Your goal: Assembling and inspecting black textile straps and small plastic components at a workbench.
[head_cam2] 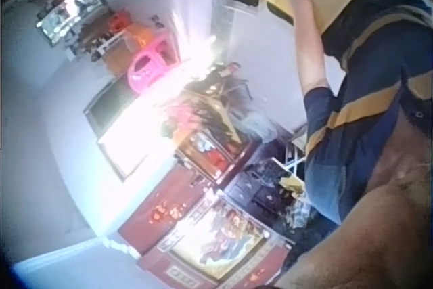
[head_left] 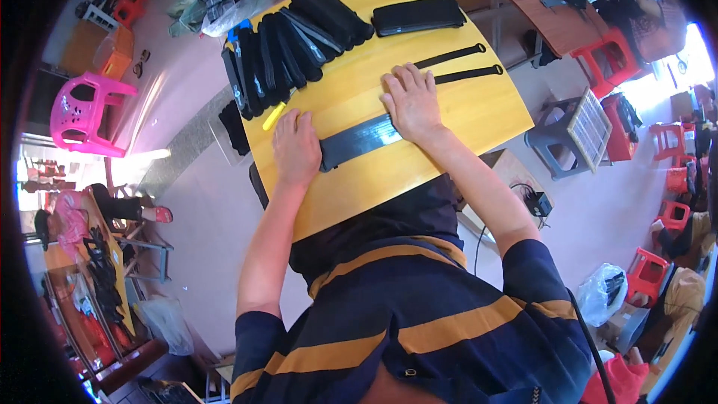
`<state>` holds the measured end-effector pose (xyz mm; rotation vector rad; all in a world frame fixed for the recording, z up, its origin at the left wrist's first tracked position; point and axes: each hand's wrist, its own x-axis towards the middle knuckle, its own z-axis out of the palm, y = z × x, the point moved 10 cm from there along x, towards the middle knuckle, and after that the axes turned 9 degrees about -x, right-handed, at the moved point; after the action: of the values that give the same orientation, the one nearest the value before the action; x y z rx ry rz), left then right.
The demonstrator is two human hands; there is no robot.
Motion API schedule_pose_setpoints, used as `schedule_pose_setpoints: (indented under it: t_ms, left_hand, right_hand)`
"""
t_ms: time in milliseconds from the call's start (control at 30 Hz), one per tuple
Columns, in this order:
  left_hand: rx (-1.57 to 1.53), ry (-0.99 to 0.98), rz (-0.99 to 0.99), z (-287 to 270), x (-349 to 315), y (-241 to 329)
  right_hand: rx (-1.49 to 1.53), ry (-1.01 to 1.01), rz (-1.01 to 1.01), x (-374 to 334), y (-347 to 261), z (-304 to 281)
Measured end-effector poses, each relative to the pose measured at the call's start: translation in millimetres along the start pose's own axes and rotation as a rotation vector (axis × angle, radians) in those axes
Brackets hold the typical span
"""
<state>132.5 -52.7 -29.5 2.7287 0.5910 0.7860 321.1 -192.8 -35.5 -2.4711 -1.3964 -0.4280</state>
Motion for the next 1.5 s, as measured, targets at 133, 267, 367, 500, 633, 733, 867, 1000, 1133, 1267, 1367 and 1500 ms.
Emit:
schedule_pose_setpoints:
  t_ms: [133,267,367,500,633,733,867,1000,1133,1267,1367,1500]
  left_hand:
    - [-0.047,0.015,-0.009,-1,-1,-5]
    - [-0.161,0.060,0.045,-7,0,2]
    - [-0.255,0.073,0.021,-9,-6,-5]
    - [-0.342,0.076,0.026,-14,-13,0]
    - [-0.418,0.051,0.044,-27,-26,31]
    - [-0.480,0.053,0.074,-38,-32,54]
    - [-0.543,0.029,0.078,-46,-36,80]
    - [-0.569,0.017,0.093,-54,-40,100]
    - [-0.646,-0.057,0.076,-54,-47,116]
    - [-0.812,-0.102,0.053,-55,-52,135]
    - [-1.011,-0.235,-0.111,-37,-57,145]
    - [-1.301,-0.388,-0.369,9,-82,133]
  right_hand:
    - [-0.095,0.054,0.073,-11,48,-19]
    - [-0.150,0.128,0.190,-28,92,-38]
    - [-0.155,0.061,0.249,-39,111,-31]
    - [-0.067,-0.011,0.222,-68,114,-36]
    - [0.087,-0.011,0.183,-102,91,-70]
    - [0.174,-0.050,0.184,-125,72,-95]
    - [0.158,-0.086,0.092,-148,53,-99]
    - [0.083,-0.035,0.021,-159,45,-96]
    - [0.075,0.045,-0.044,-162,30,-112]
    - [0.530,0.229,0.231,-161,28,-142]
    - [1.062,0.188,0.492,-157,23,-123]
    - [1.560,0.212,0.675,-147,10,-93]
